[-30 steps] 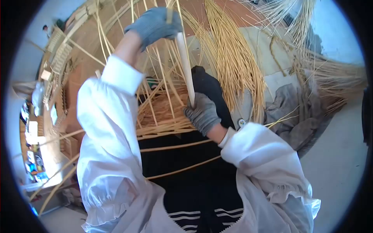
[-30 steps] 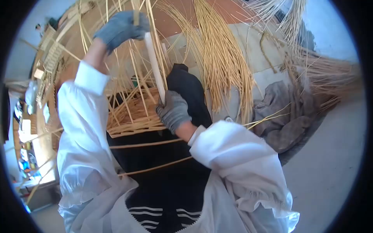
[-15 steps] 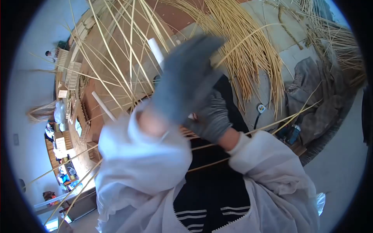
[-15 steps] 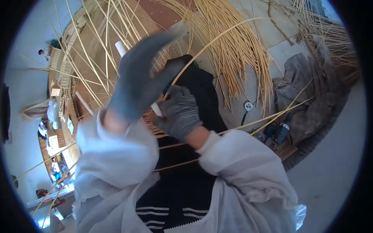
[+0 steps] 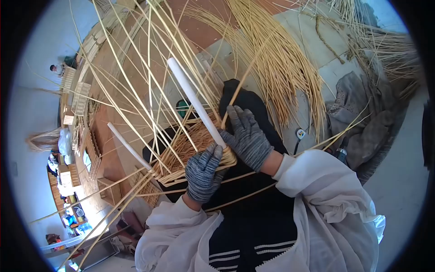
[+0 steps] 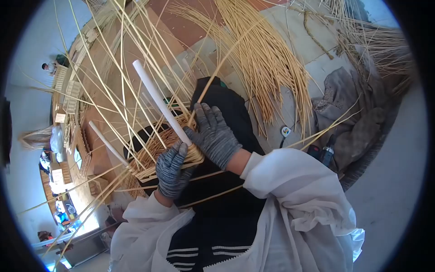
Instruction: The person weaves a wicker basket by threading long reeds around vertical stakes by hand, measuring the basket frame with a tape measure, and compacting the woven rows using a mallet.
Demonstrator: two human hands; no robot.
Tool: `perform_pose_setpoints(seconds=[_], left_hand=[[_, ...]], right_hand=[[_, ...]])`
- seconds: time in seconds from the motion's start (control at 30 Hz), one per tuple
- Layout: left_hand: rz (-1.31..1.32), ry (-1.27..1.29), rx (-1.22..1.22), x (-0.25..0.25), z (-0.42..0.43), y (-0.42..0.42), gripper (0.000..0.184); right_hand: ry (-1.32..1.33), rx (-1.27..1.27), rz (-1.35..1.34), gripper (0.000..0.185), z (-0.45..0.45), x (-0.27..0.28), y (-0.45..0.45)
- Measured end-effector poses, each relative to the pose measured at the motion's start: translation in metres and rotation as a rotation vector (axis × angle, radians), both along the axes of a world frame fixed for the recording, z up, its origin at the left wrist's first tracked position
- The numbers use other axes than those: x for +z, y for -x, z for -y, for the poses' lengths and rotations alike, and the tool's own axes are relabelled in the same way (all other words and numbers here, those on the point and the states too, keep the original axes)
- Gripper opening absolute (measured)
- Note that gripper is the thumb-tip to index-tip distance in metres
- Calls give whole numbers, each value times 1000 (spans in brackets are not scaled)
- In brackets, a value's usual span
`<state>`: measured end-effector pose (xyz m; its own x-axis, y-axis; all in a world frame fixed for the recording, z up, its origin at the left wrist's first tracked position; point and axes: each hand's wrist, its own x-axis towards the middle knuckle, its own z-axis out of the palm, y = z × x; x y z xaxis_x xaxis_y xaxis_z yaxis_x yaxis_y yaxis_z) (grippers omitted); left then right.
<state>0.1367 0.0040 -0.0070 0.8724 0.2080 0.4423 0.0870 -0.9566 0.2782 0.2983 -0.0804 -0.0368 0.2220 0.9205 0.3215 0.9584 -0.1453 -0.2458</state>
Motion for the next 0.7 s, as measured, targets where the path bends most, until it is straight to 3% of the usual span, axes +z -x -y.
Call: perform_pose_setpoints(seconds=[0.1, 0.17, 0.23, 0.3, 0.33, 0.37, 0.4, 0.43, 0.5, 0.53, 0.57, 0.63, 0.7], left_hand=[[92, 64, 68, 2, -6, 3, 72], [49, 132, 103, 10, -8, 6, 72], [82, 121, 148, 5, -4, -2, 69], [-58, 112, 87, -1, -2, -15, 69], [-109, 95, 117, 9, 0, -16, 71], [-105, 114, 146, 14, -1, -6, 71], [47, 93, 216, 19, -6, 10, 73], [199, 65, 285, 22, -11, 26, 74], [139, 128, 373, 21, -21, 52, 73], [-11, 121, 340, 14, -23, 58, 71], [-152, 107, 307, 6, -28, 63, 69], [-106, 99, 276, -17, -40, 67, 63], [-2, 26, 299, -29, -36, 68, 60]], right_hand=[[-118, 147, 111, 36, -16, 3, -6], [-27, 291, -40, 27, -22, 1, -7], [-123, 325, -5, 22, -20, -8, -20], [-7, 214, -201, 32, -12, -21, -33], [16, 247, -202, 32, -10, -4, -25], [-88, 186, -143, 44, -3, 20, -20], [-192, 123, -87, 58, 2, 43, -14], [-175, 148, -86, 58, 5, 56, -6], [-134, 250, -168, 80, 7, 73, 15], [-32, 254, -150, 67, -6, 76, 27], [-26, 255, -160, 67, -12, 63, 30], [-96, 251, 84, 53, -26, 32, 36], [-51, 243, 59, 50, -24, 28, 43]])
